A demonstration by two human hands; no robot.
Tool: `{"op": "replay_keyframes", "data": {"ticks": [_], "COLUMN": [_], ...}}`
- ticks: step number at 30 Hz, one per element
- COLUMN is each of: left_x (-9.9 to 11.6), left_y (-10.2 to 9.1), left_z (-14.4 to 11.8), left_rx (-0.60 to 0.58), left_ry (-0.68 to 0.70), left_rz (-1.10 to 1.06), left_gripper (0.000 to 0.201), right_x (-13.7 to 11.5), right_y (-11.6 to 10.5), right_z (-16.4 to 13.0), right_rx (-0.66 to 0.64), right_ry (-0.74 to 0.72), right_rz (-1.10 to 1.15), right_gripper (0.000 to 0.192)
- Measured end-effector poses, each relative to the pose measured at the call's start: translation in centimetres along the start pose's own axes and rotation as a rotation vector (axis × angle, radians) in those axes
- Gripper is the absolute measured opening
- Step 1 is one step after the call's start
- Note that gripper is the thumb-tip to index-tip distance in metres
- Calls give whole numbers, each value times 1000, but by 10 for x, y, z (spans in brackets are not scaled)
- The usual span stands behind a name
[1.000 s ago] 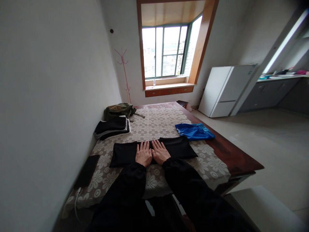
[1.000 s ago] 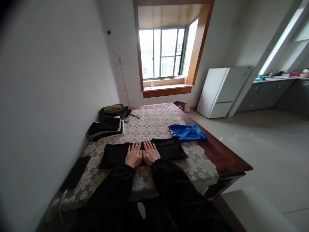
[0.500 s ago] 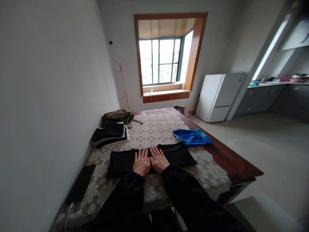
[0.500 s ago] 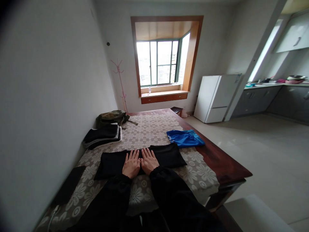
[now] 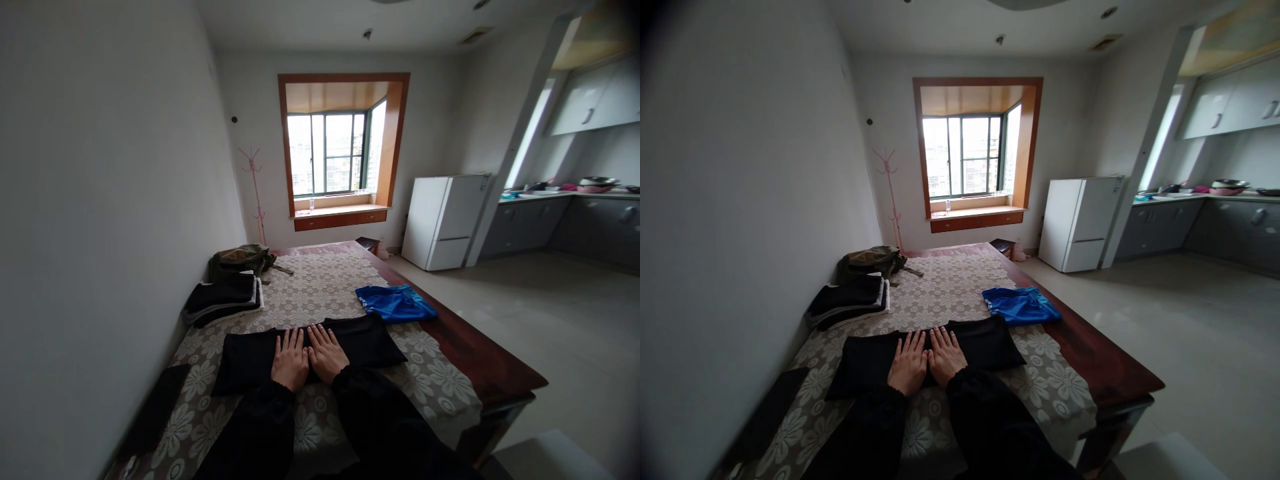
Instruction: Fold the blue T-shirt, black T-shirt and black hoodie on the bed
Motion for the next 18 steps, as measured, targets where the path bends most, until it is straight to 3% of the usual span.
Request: {"op": "replay_keyframes", "data": {"ticks": [18], "left_x": [-2], "left_y": [9], "left_z": [4], "left_rx": [-45], "left_ry": [17], "left_rz": [26], "left_gripper": [65], "right_x": [10], "right_y": [12], "right_z": [4], "right_rx": [2], "right_ry": [12], "right_rz": [50], "right_gripper": [66]}}
Point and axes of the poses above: each hand's wrist, its own z-axis towards the middle knuckle, its own y-axis out of the palm, x = y × z, the point moved 7 cm from there along z, towards the middle knuckle, and after that the axes turned 10 degrees about -y, right-handed, at the moved point
